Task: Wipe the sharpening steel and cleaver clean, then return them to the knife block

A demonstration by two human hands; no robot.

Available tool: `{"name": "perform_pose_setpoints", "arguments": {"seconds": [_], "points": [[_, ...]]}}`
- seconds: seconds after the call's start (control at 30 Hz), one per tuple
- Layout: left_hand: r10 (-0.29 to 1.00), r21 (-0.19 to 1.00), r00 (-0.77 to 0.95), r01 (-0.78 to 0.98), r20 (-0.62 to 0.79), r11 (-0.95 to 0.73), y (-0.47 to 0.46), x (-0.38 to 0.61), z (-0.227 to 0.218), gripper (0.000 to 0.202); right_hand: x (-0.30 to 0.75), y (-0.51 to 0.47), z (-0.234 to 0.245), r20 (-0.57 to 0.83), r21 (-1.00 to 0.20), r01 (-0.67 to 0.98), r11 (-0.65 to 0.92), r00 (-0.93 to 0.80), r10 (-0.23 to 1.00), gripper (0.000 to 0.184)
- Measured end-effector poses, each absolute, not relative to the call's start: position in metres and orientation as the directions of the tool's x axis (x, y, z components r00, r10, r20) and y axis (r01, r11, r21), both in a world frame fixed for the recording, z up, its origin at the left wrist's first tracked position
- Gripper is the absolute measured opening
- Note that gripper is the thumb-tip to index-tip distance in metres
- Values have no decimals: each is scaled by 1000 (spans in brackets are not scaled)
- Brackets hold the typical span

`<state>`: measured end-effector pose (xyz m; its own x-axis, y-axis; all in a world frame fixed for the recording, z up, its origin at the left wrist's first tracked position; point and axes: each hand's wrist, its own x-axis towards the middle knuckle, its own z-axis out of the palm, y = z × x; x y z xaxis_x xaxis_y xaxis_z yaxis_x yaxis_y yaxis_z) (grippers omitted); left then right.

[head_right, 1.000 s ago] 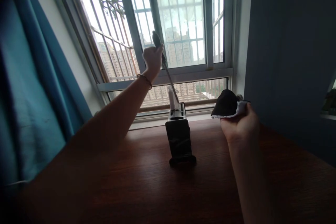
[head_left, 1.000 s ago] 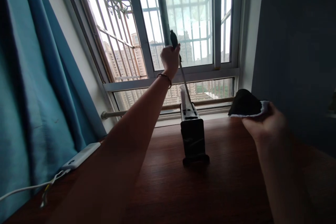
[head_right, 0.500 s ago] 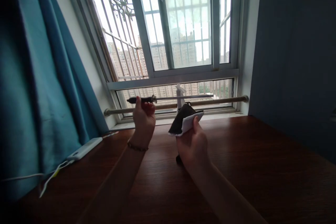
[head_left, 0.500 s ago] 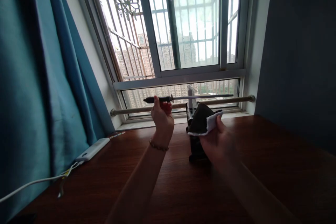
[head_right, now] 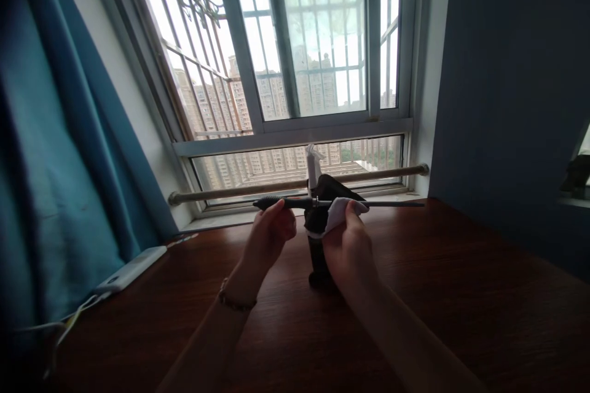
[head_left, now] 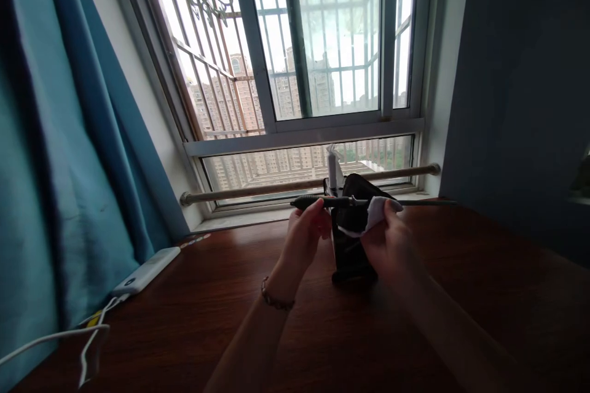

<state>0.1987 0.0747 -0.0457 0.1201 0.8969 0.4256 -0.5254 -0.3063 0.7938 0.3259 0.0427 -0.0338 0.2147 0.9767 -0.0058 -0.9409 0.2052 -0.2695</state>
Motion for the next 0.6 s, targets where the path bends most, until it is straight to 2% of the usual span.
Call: {"name": "perform_pose_setpoints", "arguments": {"seconds": [0.1,0.23,0.33,0.43,0.5,0.6], "points": [[895,896,285,-387,342,-219,76,176,-34,46,338,53,-38,19,-334,-908,253,262,965,16],[901,939,265,-130,343,-319,69,157,-23,49,344,58,-39,-15,-366,-890,272,297,955,12],[885,923,353,121,304,-365,61,155,-23,40,342,56,-40,-19,-390,-877,282,314,949,12],[868,869,424,290,260,-402,54,159,-29,35,338,54,-44,26,-413,-865,285,301,953,12],[855,801,433,382,285,-460,51,163,-32,30,336,54,-47,62,-436,-847,304,309,949,10],[812,593,415,555,411,-583,47,167,-34,12,337,54,-51,95,-468,-814,343,340,936,7]]}}
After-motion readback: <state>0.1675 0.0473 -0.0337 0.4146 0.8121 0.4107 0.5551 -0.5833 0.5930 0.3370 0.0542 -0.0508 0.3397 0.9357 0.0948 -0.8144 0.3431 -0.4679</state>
